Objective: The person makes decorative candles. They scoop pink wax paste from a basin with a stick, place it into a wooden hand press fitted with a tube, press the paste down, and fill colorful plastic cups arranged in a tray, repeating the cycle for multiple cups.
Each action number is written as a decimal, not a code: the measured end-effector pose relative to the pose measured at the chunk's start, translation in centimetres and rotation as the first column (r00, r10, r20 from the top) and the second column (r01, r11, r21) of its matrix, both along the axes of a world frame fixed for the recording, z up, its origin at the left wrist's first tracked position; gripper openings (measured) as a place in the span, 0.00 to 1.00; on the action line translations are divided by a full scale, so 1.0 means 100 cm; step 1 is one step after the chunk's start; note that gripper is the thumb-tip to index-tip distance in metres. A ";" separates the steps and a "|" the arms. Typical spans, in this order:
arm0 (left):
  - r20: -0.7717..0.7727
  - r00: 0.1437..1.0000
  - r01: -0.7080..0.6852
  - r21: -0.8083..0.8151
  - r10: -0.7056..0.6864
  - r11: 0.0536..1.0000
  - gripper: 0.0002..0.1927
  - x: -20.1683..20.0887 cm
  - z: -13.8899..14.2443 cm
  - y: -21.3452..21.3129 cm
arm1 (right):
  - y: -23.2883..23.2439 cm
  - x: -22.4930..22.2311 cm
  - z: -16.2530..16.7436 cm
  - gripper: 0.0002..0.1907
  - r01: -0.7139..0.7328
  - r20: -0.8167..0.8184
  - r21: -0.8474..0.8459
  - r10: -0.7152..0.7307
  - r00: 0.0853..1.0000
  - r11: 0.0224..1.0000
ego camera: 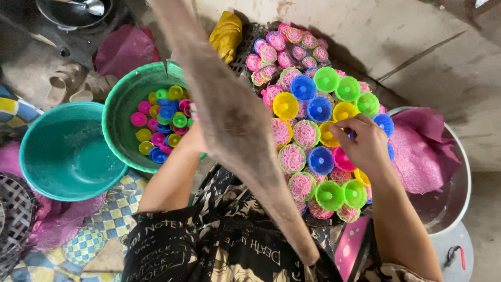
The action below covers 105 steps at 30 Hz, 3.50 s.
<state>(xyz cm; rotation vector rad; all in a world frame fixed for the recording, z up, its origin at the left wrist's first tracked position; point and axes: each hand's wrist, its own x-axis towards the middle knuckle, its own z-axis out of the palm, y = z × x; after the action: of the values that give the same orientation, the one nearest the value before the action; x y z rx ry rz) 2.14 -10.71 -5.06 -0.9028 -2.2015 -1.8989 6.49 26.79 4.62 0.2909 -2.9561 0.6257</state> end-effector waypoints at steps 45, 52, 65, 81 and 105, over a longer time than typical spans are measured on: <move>0.011 0.626 0.730 0.346 -0.780 0.590 0.59 -0.028 0.109 0.089 | 0.051 0.107 0.017 0.76 0.260 0.524 -0.846 0.631 0.572 0.466; -0.393 0.198 0.759 0.641 -0.898 -0.113 0.53 -0.065 0.158 0.168 | 0.103 0.120 0.019 0.84 0.303 0.544 -0.832 0.793 0.274 0.465; -0.343 0.410 0.339 0.917 -0.845 -0.208 0.35 -0.148 0.056 0.197 | 0.125 0.084 0.034 0.51 0.502 0.641 -0.768 0.487 0.594 0.397; -0.341 0.459 0.351 0.918 -0.820 -0.186 0.31 -0.148 0.045 0.160 | 0.110 0.067 0.023 0.54 0.366 0.643 -0.717 0.360 0.676 0.593; -0.272 0.528 0.534 0.843 -0.804 0.066 0.30 -0.130 0.139 0.224 | 0.109 0.129 0.073 0.64 0.241 0.531 -0.805 0.477 0.701 0.542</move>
<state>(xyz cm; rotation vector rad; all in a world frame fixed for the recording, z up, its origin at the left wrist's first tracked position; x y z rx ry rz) -10.85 11.67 8.82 -1.6019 -0.2738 -3.1620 19.38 37.64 11.95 0.1759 -2.6890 2.6011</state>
